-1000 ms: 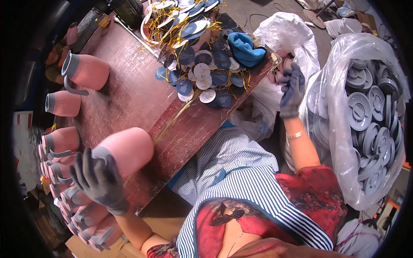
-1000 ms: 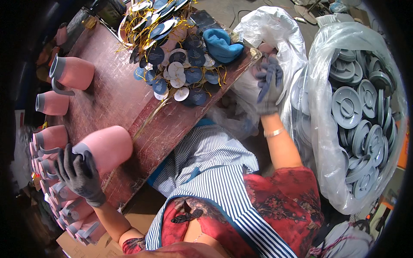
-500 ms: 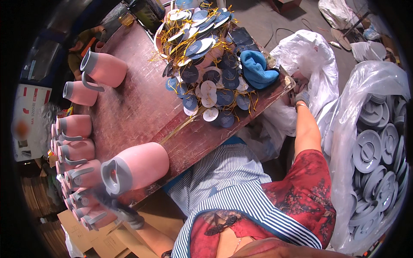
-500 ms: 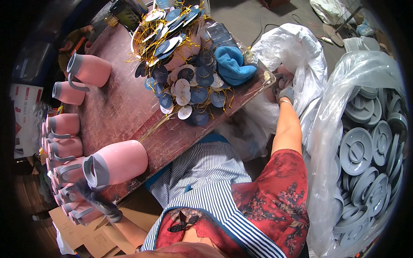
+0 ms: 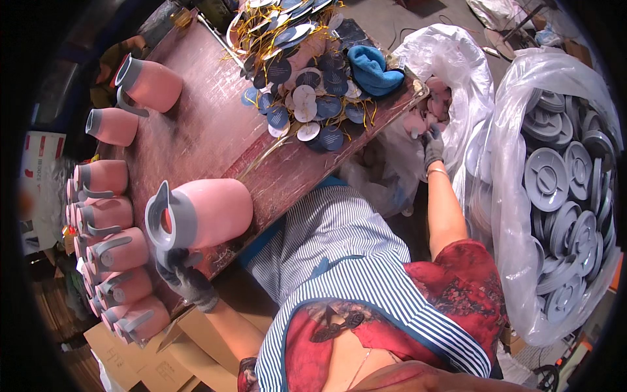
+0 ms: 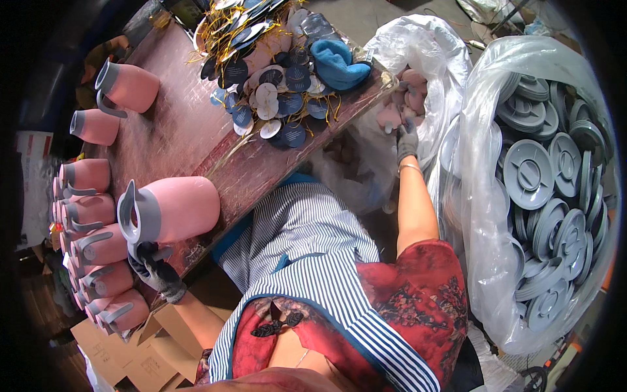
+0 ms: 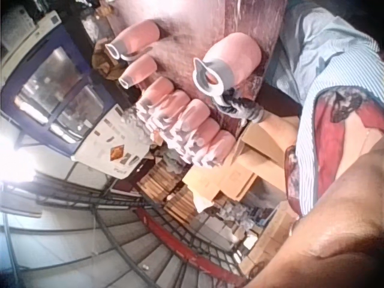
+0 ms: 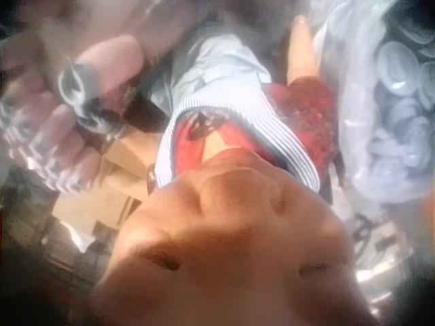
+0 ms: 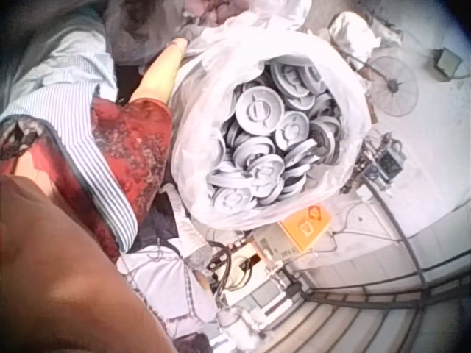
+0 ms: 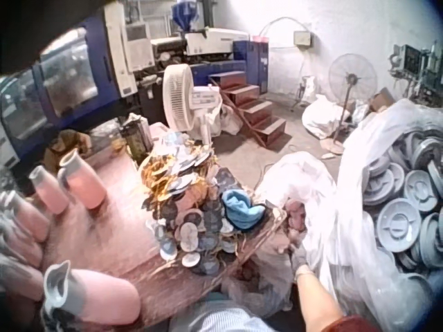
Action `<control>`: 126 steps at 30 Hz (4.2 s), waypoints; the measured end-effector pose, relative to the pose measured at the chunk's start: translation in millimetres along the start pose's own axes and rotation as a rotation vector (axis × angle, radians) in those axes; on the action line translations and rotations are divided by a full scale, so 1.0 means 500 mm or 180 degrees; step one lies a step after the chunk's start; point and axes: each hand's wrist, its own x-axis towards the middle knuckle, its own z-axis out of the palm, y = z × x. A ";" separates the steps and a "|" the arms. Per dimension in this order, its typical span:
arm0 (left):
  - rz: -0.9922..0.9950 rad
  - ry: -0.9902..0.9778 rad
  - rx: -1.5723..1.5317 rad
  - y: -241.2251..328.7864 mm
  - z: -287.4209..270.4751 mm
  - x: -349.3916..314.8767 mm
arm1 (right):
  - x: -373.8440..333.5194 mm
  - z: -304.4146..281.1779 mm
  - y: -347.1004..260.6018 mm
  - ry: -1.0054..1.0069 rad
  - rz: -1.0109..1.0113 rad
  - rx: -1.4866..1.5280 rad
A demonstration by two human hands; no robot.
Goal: The person repeatedly picks up pink plastic pitchers and white circular lids, inserts a yellow string through the lid and pitcher opening, and places the assembled units on a wooden table. The person handles the items one at a time, rotating the pitchers to align the parts before setting them down.
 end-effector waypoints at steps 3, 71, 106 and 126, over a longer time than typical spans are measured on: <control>-0.0233 -0.0104 -0.0501 -0.063 0.034 -0.012 | 0.200 -0.139 0.027 -0.0348 -0.0392 -0.0768; -0.0644 -0.2179 -0.1310 0.133 -0.033 -0.113 | -0.692 0.551 -0.815 -0.6510 -0.5044 -0.1881; -0.2327 -0.1021 -0.1434 0.071 0.043 -0.160 | -0.439 0.676 -0.566 -0.1631 -0.4536 -0.4655; -0.2794 -0.1006 -0.2195 0.164 0.028 -0.154 | -0.616 0.501 -0.631 -0.3723 0.1586 0.0777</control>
